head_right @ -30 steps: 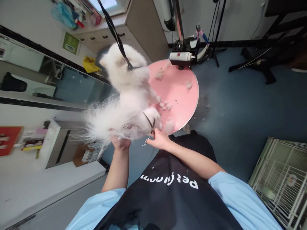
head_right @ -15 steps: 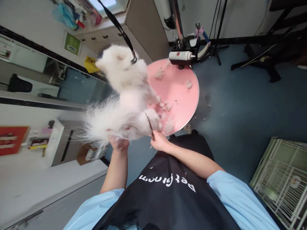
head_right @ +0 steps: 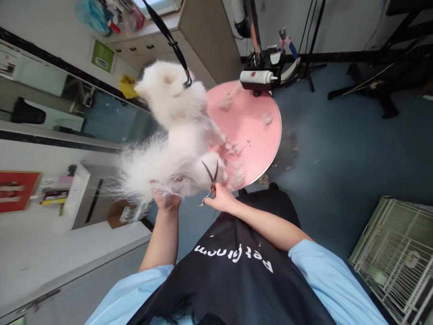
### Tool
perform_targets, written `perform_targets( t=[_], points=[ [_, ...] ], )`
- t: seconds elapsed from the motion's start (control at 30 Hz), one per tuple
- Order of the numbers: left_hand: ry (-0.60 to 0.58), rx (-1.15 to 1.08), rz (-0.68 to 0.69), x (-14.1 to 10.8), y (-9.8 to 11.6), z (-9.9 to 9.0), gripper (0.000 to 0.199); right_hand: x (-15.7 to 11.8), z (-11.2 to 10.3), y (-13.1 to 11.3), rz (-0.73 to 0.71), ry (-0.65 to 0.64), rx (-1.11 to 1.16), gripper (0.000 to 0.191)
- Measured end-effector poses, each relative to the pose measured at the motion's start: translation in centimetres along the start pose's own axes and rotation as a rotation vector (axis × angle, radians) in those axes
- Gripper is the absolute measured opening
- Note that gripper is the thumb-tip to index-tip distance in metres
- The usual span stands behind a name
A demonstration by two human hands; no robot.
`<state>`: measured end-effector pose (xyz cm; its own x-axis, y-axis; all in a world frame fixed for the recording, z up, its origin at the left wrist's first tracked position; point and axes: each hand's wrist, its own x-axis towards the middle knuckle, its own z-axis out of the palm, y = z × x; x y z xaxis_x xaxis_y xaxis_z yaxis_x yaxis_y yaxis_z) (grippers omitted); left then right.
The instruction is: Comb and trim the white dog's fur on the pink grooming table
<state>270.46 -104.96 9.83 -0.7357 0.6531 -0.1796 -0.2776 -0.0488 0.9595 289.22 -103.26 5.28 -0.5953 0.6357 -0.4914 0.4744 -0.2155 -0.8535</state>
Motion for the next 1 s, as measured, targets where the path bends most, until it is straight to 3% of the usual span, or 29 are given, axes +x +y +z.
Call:
perform_targets(
  t=[0.17,0.3,0.43,0.6,0.77,0.9,1.0],
  points=[
    [0.018,-0.005,-0.002,0.1,-0.1,-0.1,0.058,-0.1,0.3,-0.1,-0.057,0.008,0.0,0.021],
    [-0.004,0.03,0.006,0.1,-0.1,-0.3,0.062,0.1,0.6,-0.1,0.0,0.009,0.043,0.025],
    [-0.013,0.022,0.019,0.1,-0.1,-0.3,0.055,0.3,0.9,0.3,-0.043,-0.004,0.098,0.024],
    [-0.004,-0.01,0.003,0.4,-0.2,-0.5,0.053,0.6,1.1,0.7,0.037,0.015,0.147,0.026],
    [-0.027,0.039,0.031,0.6,-0.3,-0.6,0.059,1.1,1.5,1.3,-0.019,0.017,0.207,0.024],
    [-0.024,0.057,0.022,0.7,-0.3,-0.5,0.056,1.4,1.5,1.4,0.076,0.008,0.232,0.026],
    [-0.019,0.029,0.007,0.9,0.0,-0.3,0.051,1.7,1.8,1.7,0.055,0.002,0.281,0.026]
  ],
)
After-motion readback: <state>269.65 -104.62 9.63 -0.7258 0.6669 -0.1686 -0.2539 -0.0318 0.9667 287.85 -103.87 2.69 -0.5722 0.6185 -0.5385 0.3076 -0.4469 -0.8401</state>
